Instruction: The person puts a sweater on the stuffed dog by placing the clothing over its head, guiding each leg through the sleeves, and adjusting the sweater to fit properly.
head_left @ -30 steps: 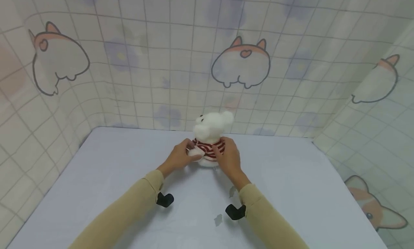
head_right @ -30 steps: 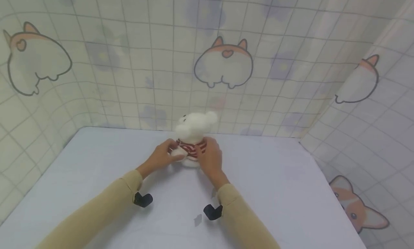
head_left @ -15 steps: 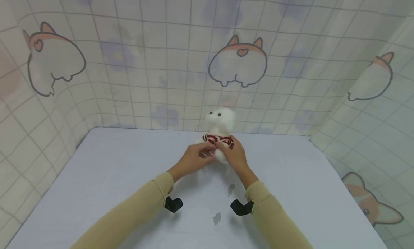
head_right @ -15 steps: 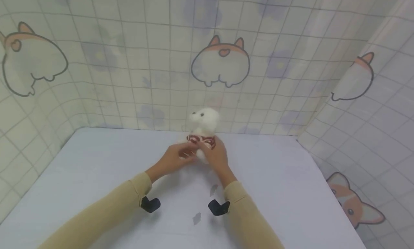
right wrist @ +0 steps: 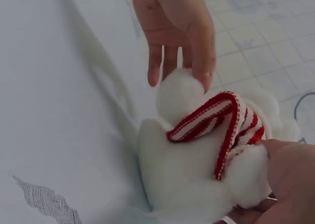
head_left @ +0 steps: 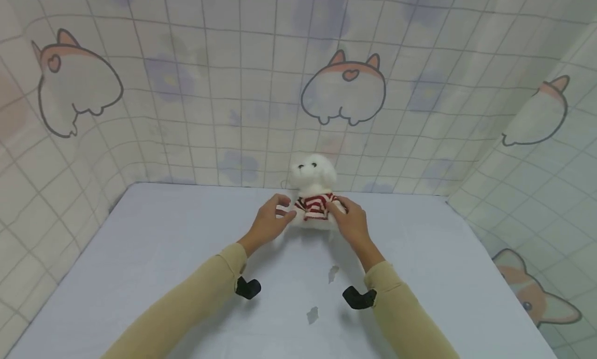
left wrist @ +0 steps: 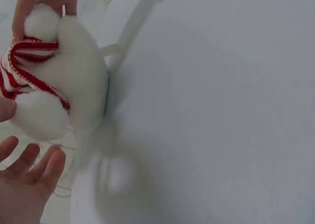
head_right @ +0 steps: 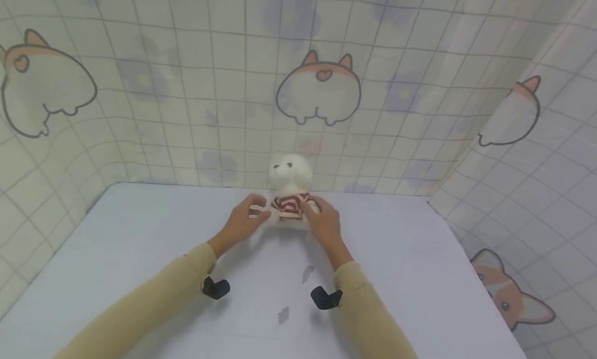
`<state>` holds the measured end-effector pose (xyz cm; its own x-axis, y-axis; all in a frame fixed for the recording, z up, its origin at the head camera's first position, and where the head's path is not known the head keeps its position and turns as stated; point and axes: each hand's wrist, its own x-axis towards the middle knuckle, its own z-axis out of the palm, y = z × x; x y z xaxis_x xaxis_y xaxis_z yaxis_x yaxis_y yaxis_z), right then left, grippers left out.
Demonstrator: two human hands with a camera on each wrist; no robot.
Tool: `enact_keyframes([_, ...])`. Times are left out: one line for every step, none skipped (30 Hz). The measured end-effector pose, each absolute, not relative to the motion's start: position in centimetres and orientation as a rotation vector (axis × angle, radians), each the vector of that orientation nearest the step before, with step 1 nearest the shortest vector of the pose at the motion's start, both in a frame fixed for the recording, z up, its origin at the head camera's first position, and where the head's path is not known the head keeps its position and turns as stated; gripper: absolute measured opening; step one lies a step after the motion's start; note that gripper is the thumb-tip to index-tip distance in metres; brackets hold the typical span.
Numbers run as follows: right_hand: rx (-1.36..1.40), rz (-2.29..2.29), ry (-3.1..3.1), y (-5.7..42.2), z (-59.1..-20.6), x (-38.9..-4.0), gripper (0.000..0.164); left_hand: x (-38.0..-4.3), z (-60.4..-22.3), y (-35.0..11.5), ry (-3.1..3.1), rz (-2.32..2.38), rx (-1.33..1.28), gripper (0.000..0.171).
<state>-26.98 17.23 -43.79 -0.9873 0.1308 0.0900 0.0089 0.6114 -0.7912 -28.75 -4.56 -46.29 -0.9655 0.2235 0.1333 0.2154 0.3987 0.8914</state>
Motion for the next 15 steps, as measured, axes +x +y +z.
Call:
enact_keyframes([-0.119,1.301,-2.675,17.5,-43.8,-26.9,0.049,-28.9,-46.5,-4.2,2.575,1.663,0.391,0.037])
enact_keyframes([-0.127,1.281,-2.652,17.6,-43.8,-26.8,0.047,-28.9,-46.6,-3.9,2.528,1.665,0.379,0.039])
enact_keyframes([-0.135,1.26,-2.626,17.8,-43.9,-26.7,0.045,-28.9,-46.7,-3.5,2.486,1.668,0.37,0.042])
enact_keyframes([-0.145,1.237,-2.603,17.9,-43.9,-26.6,0.044,-28.9,-46.8,-3.1,2.454,1.668,0.363,0.045])
enact_keyframes([-0.152,1.214,-2.582,18.1,-44.0,-26.5,0.042,-28.9,-47.0,-2.7,2.431,1.666,0.357,0.05])
enact_keyframes([-0.163,1.19,-2.568,18.2,-44.1,-26.5,0.041,-28.9,-47.0,-2.3,2.43,1.653,0.359,0.054])
enact_keyframes([-0.167,1.16,-2.56,18.2,-44.3,-26.5,0.041,-28.7,-47.0,-2.0,2.434,1.642,0.357,0.059])
enact_keyframes([-0.163,1.128,-2.565,18.2,-44.4,-26.5,0.041,-28.6,-47.0,-1.8,2.435,1.637,0.355,0.063])
enact_keyframes([-0.144,1.103,-2.579,18.2,-44.5,-26.4,0.043,-28.5,-47.0,-1.6,2.449,1.625,0.349,0.065])
enact_keyframes([-0.116,1.078,-2.599,18.2,-44.7,-26.4,0.044,-28.5,-47.1,-1.4,2.472,1.618,0.349,0.065])
enact_keyframes([-0.079,1.059,-2.614,18.2,-44.8,-26.4,0.046,-28.4,-47.1,-1.3,2.488,1.622,0.341,0.064])
enact_keyframes([-0.045,1.047,-2.627,18.2,-44.9,-26.3,0.047,-28.5,-47.2,-1.2,2.507,1.622,0.331,0.062])
enact_keyframes([-0.012,1.039,-2.635,18.2,-45.0,-26.2,0.048,-28.5,-47.3,-1.2,2.527,1.62,0.32,0.058])
enact_keyframes([0.019,1.034,-2.638,18.2,-45.0,-26.1,0.049,-28.6,-47.5,-1.2,2.552,1.62,0.318,0.054])
enact_keyframes([0.044,1.03,-2.637,18.2,-45.0,-26.0,0.048,-28.7,-47.6,-1.1,2.575,1.622,0.309,0.049])
